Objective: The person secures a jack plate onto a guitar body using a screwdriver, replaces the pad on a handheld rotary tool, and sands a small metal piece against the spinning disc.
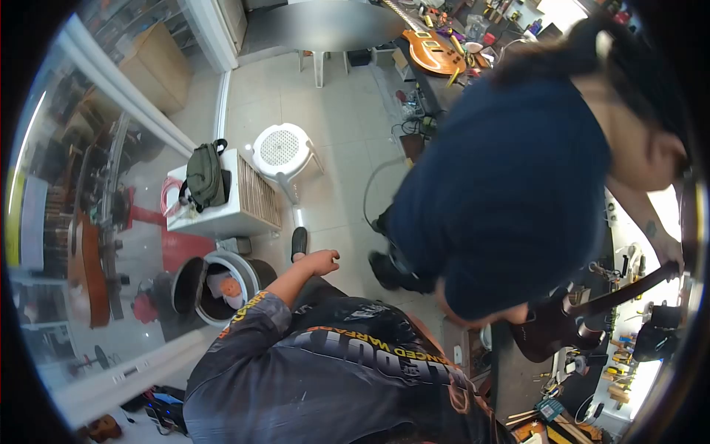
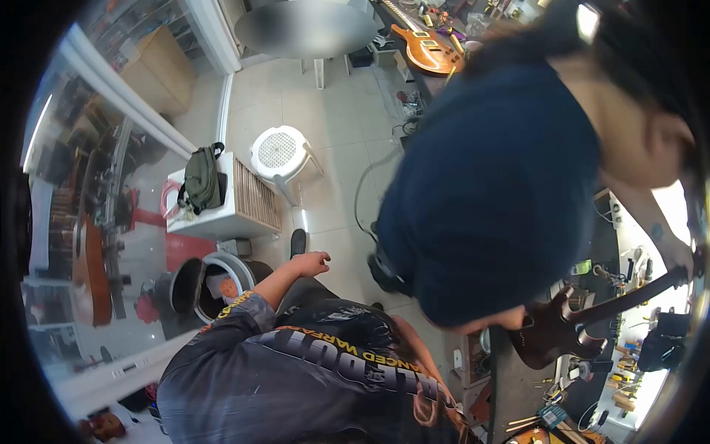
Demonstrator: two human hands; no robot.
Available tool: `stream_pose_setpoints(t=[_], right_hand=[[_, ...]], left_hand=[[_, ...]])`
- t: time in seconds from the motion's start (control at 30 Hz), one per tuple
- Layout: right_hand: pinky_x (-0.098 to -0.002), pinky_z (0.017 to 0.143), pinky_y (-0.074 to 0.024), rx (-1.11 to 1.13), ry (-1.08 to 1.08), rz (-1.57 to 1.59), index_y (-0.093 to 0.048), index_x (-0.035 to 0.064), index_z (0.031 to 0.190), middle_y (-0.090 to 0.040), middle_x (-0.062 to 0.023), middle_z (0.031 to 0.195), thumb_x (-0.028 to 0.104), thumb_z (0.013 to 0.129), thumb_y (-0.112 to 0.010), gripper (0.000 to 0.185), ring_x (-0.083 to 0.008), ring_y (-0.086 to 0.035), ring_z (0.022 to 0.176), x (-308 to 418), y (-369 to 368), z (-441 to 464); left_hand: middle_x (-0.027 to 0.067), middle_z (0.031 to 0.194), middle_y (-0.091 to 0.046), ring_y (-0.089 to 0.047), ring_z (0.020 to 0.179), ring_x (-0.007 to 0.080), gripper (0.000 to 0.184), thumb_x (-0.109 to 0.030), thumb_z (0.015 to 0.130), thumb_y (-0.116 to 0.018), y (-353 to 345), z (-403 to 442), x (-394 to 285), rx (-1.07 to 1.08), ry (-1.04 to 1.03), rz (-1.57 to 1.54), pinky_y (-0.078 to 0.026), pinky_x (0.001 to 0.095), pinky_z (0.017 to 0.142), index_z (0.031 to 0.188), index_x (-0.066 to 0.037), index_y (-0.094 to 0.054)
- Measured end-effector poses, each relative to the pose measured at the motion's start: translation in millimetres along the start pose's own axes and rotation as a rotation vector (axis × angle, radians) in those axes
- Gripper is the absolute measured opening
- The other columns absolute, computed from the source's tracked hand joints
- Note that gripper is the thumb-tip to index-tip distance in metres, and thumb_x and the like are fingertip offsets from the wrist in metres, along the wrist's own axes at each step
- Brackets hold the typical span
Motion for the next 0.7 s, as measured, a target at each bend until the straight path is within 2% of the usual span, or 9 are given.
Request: stream_pose_setpoints(t=[0.13, 0.23, 0.3, 0.37, 0.4, 0.5, 0.53, 0.6, 0.7], right_hand=[[-0.0416, 0.096, -0.0612, -0.085, 0.086, -0.179, -0.075, 0.0003, 0.136, -0.083, -0.0153, 0.117, 0.027, 0.11, -0.074, 0.037, -0.0262, -0.079, 0.106, 7.7, -31.6, 94.7], [-0.041, 0.091, -0.062, -0.215, 0.141, -0.279, -0.076, 0.0003, 0.133, -0.083, -0.0142, 0.112, 0.026, 0.11, -0.074, 0.035, -0.0245, -0.079, 0.101, 35.1, -54.6, 150.0], [-0.0382, 0.087, -0.0625, -0.348, 0.111, -0.338, -0.075, -0.0005, 0.129, -0.083, -0.0135, 0.107, 0.023, 0.109, -0.074, 0.031, -0.024, -0.079, 0.096, 145.6, -75.4, 164.4], [-0.0333, 0.08, -0.0595, -0.412, 0.099, -0.231, -0.072, 0.0, 0.126, -0.078, -0.0092, 0.105, 0.017, 0.112, -0.071, 0.022, -0.016, -0.074, 0.091, 263.1, -94.5, 186.2], [-0.0403, 0.087, -0.0626, -0.486, 0.17, -0.308, -0.072, -0.0027, 0.125, -0.082, -0.0187, 0.107, 0.021, 0.11, -0.071, 0.028, -0.0273, -0.082, 0.1, 327.8, -97.3, 195.3], [-0.046, 0.095, -0.062, -0.544, 0.361, -0.451, -0.069, -0.0023, 0.133, -0.081, -0.022, 0.119, 0.022, 0.11, -0.072, 0.034, -0.0331, -0.081, 0.109, 437.6, -80.3, 260.9], [-0.045, 0.095, -0.0621, -0.549, 0.272, -0.439, -0.068, -0.0019, 0.137, -0.08, -0.0224, 0.121, 0.022, 0.11, -0.071, 0.036, -0.0328, -0.08, 0.112, 480.8, -78.4, 265.4], [-0.0422, 0.093, -0.0628, -0.581, 0.239, -0.471, -0.065, -0.0018, 0.143, -0.079, -0.0211, 0.121, 0.022, 0.111, -0.07, 0.04, -0.0306, -0.08, 0.111, 506.8, -42.8, 323.0], [-0.0381, 0.085, -0.0631, -0.573, 0.177, -0.318, -0.061, -0.0036, 0.147, -0.076, -0.0151, 0.117, 0.022, 0.111, -0.07, 0.045, -0.0241, -0.078, 0.096, 517.7, -4.8, 379.3]], left_hand=[[0.017, 0.139, -0.08, -0.075, 0.131, 0.0393, 0.052, -0.033, 0.108, -0.071, 56.5, 69.8, 60.3, -0.072, -0.138, 0.178, -0.059, 0.0495, 0.113, 0.154, -0.009, -0.068], [0.0175, 0.139, -0.08, -0.075, 0.13, 0.0404, 0.046, -0.031, 0.107, -0.072, 128.9, 78.3, 76.4, 0.006, -0.2, 0.07, -0.06, 0.0505, 0.111, 0.148, -0.01, -0.072], [0.0209, 0.134, -0.08, -0.076, 0.125, 0.041, 0.04, -0.03, 0.107, -0.072, 193.3, 88.5, 75.7, -0.053, -0.249, -0.01, -0.061, 0.0498, 0.106, 0.139, -0.007, -0.075], [0.0219, 0.129, -0.08, -0.076, 0.12, 0.0413, 0.038, -0.029, 0.107, -0.071, 258.4, 98.7, 61.8, -0.157, -0.309, -0.172, -0.061, 0.0497, 0.102, 0.135, -0.005, -0.074], [0.0219, 0.126, -0.08, -0.077, 0.117, 0.0411, 0.036, -0.029, 0.107, -0.071, 295.2, 103.1, 49.9, -0.243, -0.363, -0.242, -0.06, 0.0496, 0.1, 0.134, -0.004, -0.074], [0.018, 0.123, -0.079, -0.076, 0.111, 0.032, 0.036, -0.025, 0.112, -0.068, 383.6, 126.1, 16.5, -0.344, -0.435, -0.372, -0.06, 0.043, 0.098, 0.139, -0.002, -0.07], [0.0166, 0.121, -0.078, -0.075, 0.11, 0.0309, 0.037, -0.026, 0.112, -0.068, 406.9, 136.1, 10.9, -0.391, -0.485, -0.427, -0.059, 0.0425, 0.097, 0.141, -0.002, -0.068], [0.0179, 0.127, -0.079, -0.077, 0.112, 0.0369, 0.037, -0.021, 0.109, -0.068, 452.0, 140.8, 1.0, -0.435, -0.467, -0.495, -0.061, 0.0464, 0.097, 0.141, -0.003, -0.068], [0.0168, 0.124, -0.079, -0.078, 0.112, 0.0348, 0.038, -0.021, 0.109, -0.067, 479.3, 170.8, 23.4, -0.522, -0.373, -0.539, -0.061, 0.0454, 0.097, 0.144, -0.004, -0.066]])
Point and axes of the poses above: each hand's wrist, its own z-axis towards the middle knuckle, its own y-axis out of the back of the hand, x = y × z, the point moved 10 cm from there along z, towards the middle knuckle
